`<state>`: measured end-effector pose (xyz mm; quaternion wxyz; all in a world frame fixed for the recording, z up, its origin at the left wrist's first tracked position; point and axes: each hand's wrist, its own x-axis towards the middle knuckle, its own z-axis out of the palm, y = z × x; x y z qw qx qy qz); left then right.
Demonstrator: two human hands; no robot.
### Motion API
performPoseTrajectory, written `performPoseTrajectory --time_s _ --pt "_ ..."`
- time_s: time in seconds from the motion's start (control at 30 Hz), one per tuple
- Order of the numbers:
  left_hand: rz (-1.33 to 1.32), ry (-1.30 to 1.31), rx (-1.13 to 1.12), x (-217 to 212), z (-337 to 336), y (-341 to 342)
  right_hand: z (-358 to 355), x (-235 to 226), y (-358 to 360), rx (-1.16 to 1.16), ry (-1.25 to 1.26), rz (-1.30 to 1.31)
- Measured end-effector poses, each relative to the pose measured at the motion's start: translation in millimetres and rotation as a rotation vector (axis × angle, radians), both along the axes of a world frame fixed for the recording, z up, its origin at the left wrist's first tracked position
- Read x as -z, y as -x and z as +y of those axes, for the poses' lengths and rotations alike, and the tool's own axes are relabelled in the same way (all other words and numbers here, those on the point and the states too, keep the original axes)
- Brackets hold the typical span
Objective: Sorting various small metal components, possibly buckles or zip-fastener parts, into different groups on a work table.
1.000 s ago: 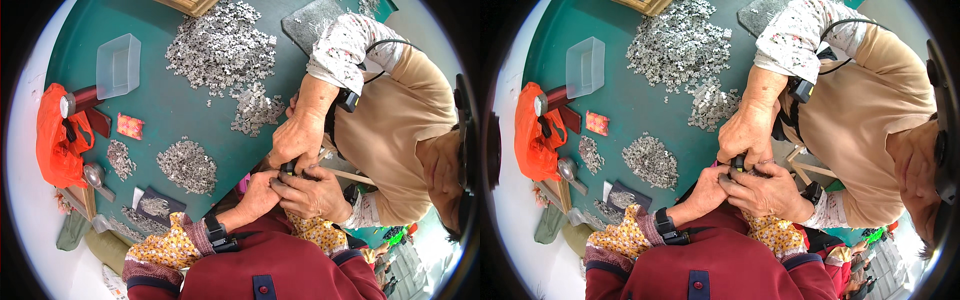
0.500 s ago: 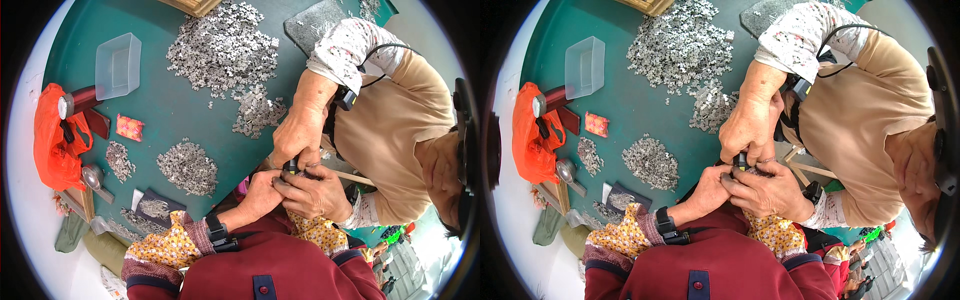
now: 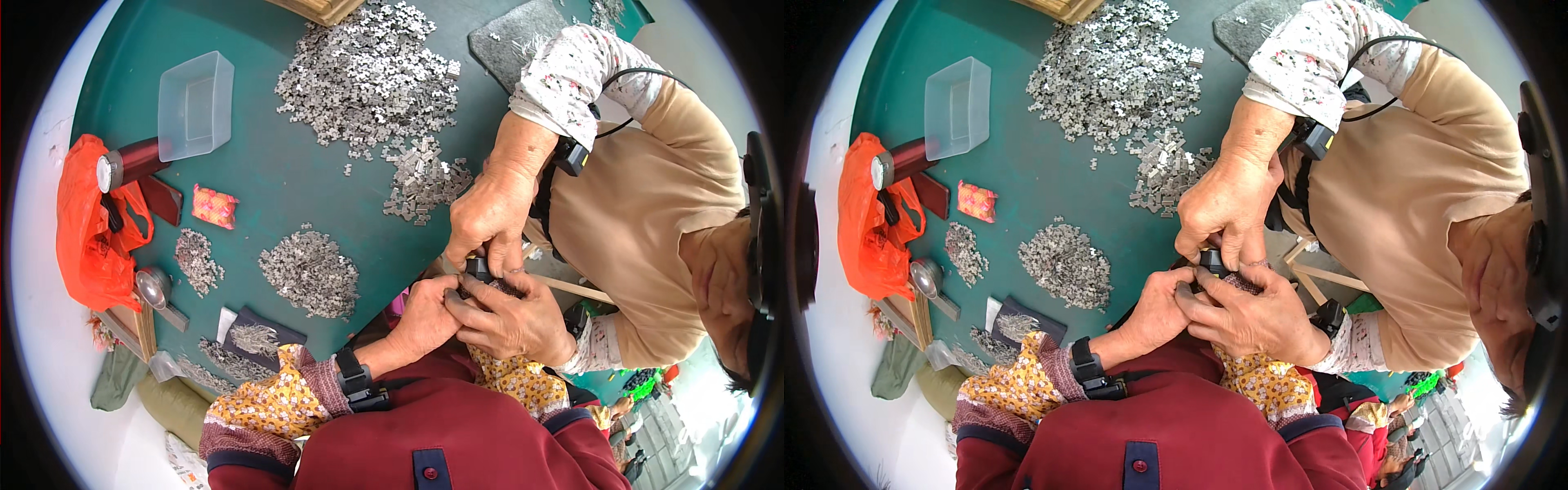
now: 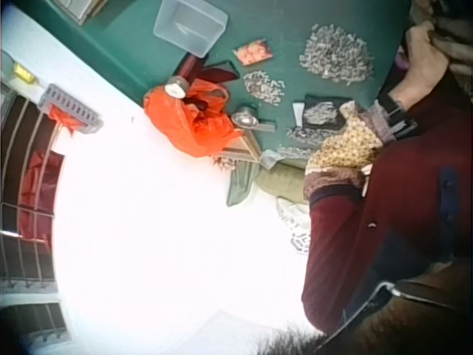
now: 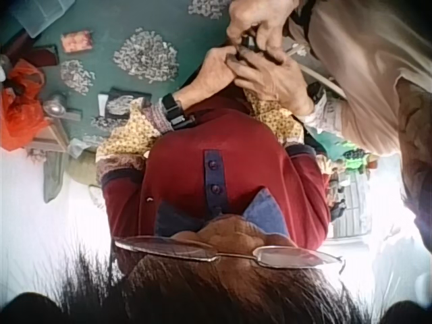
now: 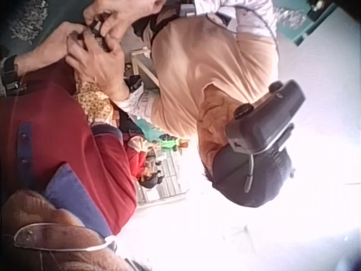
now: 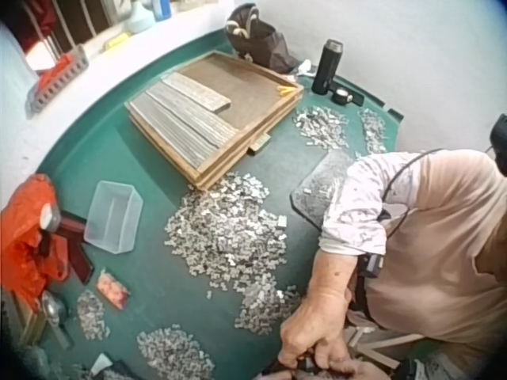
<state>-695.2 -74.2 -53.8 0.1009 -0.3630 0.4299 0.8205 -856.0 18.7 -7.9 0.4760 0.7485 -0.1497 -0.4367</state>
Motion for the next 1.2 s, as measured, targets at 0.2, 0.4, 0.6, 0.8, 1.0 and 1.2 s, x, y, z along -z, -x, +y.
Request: performPoseTrajectory --time_s 0.2,0.4,0.6,0.8,1.0,1.2 --pt "0.008 0.045 -0.003 -2 0 2 4 1 -1 -0.017 0.129 0.057" --pt "0.01 0.072 0.009 -2 0 4 5 2 0 0.012 0.138 0.013" --pt "-0.002 0.061 0.016 -3 0 5 5 3 0 0.187 -0.089 -0.215" --pt "-0.003 0.052 0.014 -2 2 4 13 5 -2 -0.12 0.139 0.189" --pt "0.022 0.054 -0.003 -3 4 3 14 2 -3 0.113 0.1 -0.046" --pt "0.038 0.093 -0.025 -3 2 0 13 9 -7 0.011 0.199 0.077"
